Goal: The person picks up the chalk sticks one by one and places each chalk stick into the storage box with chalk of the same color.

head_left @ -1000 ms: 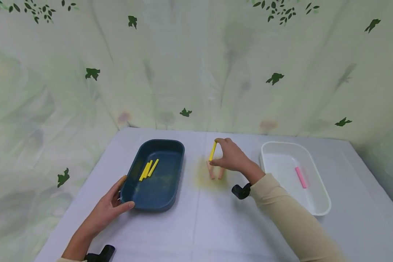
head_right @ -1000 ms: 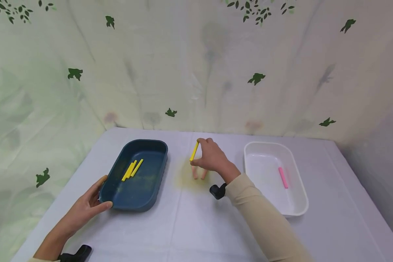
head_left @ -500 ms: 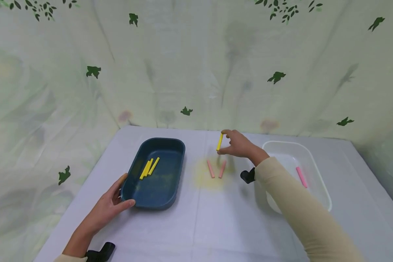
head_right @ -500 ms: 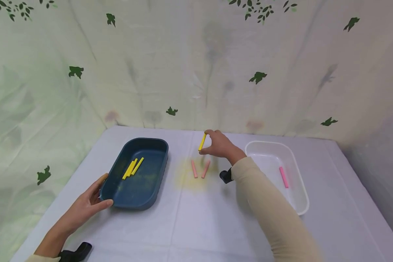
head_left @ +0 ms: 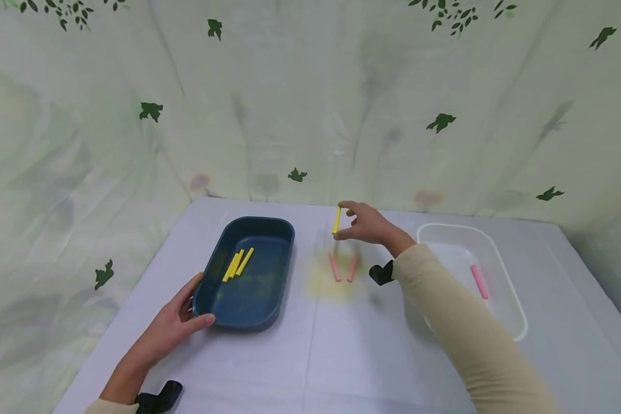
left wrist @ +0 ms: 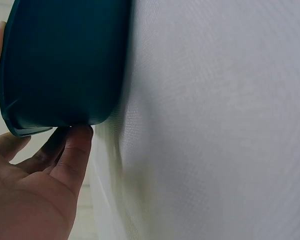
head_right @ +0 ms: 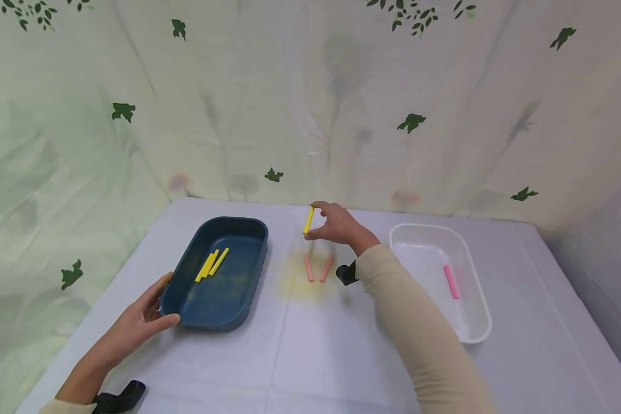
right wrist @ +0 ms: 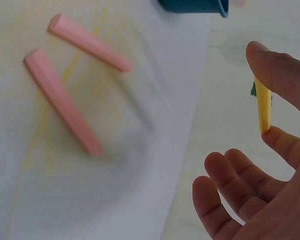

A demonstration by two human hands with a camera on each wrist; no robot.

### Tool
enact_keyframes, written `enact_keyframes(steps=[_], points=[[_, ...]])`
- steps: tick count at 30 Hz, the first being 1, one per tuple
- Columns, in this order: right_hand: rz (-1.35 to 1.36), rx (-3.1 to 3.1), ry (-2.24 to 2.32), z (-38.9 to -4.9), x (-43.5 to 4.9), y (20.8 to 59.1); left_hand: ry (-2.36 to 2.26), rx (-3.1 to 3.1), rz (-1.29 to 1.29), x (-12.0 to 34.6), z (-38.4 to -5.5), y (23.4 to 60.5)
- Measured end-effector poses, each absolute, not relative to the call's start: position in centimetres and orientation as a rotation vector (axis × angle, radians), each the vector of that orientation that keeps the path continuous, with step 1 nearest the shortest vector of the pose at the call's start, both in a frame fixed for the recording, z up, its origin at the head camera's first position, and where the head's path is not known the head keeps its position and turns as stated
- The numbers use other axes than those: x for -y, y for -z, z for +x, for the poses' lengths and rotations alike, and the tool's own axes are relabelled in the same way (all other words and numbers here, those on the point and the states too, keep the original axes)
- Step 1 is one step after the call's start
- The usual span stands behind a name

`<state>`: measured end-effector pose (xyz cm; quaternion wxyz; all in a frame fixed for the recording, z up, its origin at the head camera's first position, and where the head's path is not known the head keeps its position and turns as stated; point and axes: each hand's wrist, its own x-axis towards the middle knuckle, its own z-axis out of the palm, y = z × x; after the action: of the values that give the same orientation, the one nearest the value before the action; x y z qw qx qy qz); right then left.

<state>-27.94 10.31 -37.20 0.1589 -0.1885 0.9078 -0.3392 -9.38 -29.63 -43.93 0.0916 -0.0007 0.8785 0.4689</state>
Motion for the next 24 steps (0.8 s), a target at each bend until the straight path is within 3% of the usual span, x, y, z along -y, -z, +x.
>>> enact_keyframes(steps=[24], points=[[-0.752, -2.501, 0.894, -26.0, -5.0, 37.1, -1.390, -2.593, -0.031, 29.6, -9.5, 44.0]])
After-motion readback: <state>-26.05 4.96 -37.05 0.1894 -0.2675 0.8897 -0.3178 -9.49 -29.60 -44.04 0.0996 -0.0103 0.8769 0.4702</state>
